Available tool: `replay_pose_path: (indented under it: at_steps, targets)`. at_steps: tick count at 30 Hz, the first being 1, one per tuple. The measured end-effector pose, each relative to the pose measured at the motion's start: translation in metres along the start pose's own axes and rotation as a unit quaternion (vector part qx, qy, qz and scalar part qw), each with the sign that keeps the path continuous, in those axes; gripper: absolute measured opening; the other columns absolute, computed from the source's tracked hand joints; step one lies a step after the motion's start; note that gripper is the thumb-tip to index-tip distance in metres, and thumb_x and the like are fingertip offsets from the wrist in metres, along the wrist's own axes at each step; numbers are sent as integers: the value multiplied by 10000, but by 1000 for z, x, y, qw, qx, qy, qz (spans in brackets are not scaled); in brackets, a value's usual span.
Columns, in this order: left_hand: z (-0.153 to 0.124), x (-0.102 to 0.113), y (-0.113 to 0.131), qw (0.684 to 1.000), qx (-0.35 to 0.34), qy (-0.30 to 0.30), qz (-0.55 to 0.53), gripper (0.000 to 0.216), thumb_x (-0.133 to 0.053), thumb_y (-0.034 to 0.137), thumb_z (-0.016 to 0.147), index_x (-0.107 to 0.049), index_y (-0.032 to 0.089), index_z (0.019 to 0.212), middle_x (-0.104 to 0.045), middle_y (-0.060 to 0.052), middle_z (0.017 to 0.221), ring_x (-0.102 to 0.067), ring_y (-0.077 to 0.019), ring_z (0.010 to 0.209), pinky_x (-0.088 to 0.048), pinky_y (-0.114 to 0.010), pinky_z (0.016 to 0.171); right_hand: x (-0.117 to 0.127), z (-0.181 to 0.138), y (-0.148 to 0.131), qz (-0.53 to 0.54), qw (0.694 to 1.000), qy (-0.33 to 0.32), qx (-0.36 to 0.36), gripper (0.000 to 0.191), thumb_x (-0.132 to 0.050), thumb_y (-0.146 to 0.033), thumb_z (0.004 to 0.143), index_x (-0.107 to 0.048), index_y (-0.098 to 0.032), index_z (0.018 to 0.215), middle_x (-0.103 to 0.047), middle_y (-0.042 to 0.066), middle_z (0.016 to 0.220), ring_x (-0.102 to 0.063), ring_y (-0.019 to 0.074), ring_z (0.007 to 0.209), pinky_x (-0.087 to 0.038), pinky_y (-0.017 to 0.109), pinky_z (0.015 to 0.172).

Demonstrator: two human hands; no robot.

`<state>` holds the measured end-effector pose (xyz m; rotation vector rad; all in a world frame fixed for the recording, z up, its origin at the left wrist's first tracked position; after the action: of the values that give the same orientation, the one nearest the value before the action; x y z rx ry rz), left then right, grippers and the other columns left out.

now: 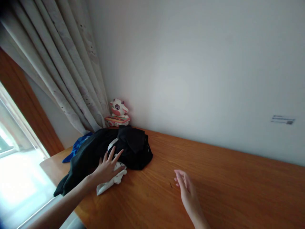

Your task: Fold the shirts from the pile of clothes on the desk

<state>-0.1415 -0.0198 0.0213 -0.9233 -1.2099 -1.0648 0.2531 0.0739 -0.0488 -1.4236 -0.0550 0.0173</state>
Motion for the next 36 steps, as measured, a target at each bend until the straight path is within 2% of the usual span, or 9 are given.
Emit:
replay_pose_path:
  at_steps: [3,6,11,18,21,23,26,31,36]
  targets:
    - [0,3,-7,997,-43,63,-17,631,-515,418,976,-347,325,1577,-194,-127,1690,-285,-443,1487,-381,-619,1097,-4,-1,-3,-22,999,-19,18,579,-609,-741,803,-745,-207,980,-753,105,1022,-706,254,871,-592,357,750]
    - [9,7,-18,996,-66,51,-12,662,-555,340,946,-351,330,1575,-252,-96,1677,-365,-406,1451,-412,-538,1107,-7,-1,-8,-37,998,-33,38,566,-591,-736,823,-741,-204,946,-744,101,976,-695,243,844,-577,352,757]
    - [29,3,-38,996,20,54,64,647,-483,267,955,-329,375,1574,-203,-94,1692,-301,-457,1468,-393,-654,1064,-7,-1,-13,-50,997,-37,44,578,-564,-748,833,-732,-206,939,-741,109,980,-693,242,834,-563,357,758]
    - [43,-8,-19,991,120,39,47,673,-450,237,958,-269,277,1605,-127,-202,1688,-271,-539,1454,-342,-741,1026,-9,0,-20,-55,995,-48,67,563,-555,-736,853,-717,-203,934,-742,111,960,-695,235,809,-560,338,704]
    - [37,-8,13,990,117,65,43,772,-547,199,869,-288,170,1596,-151,-263,1664,-228,-518,1481,-239,-718,1107,0,4,-22,-73,993,-33,83,551,-536,-720,873,-700,-200,953,-741,108,930,-689,227,774,-560,329,670]
    - [32,-6,53,994,45,92,39,767,-547,157,836,-336,170,1574,-189,-236,1663,-205,-454,1510,-180,-668,1164,13,8,-28,-127,984,1,123,515,-516,-689,897,-687,-204,941,-732,96,881,-673,217,741,-556,333,676]
    - [27,-2,121,989,-100,104,-41,686,-528,170,860,-401,199,1534,-232,-182,1662,-271,-380,1499,-264,-577,1183,34,11,-39,-230,953,51,192,400,-488,-571,940,-664,-212,952,-722,99,913,-671,222,781,-566,365,735]
    - [28,10,210,938,-268,113,-186,567,-529,301,935,-444,224,1490,-350,-131,1624,-353,-307,1467,-360,-511,1175,62,11,-51,-367,881,124,273,333,-465,-407,955,-637,-189,1139,-720,154,1118,-669,290,1059,-527,491,954]
    - [39,-31,252,936,-287,45,-197,469,-478,340,985,-555,199,1426,-465,-145,1563,-419,-307,1446,-326,-515,1197,57,20,-20,-496,842,51,208,582,-526,-515,928,-541,-202,1418,-540,179,1483,-459,373,1401,-336,655,1122]
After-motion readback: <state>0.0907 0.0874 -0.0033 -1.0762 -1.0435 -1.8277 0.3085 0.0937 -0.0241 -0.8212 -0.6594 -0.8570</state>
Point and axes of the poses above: each hand's wrist, its own z-axis towards the middle knuckle, its own x-axis out of the back of the hand, y = z × x, the point moved 10 cm from there along z, towards the middle knuckle
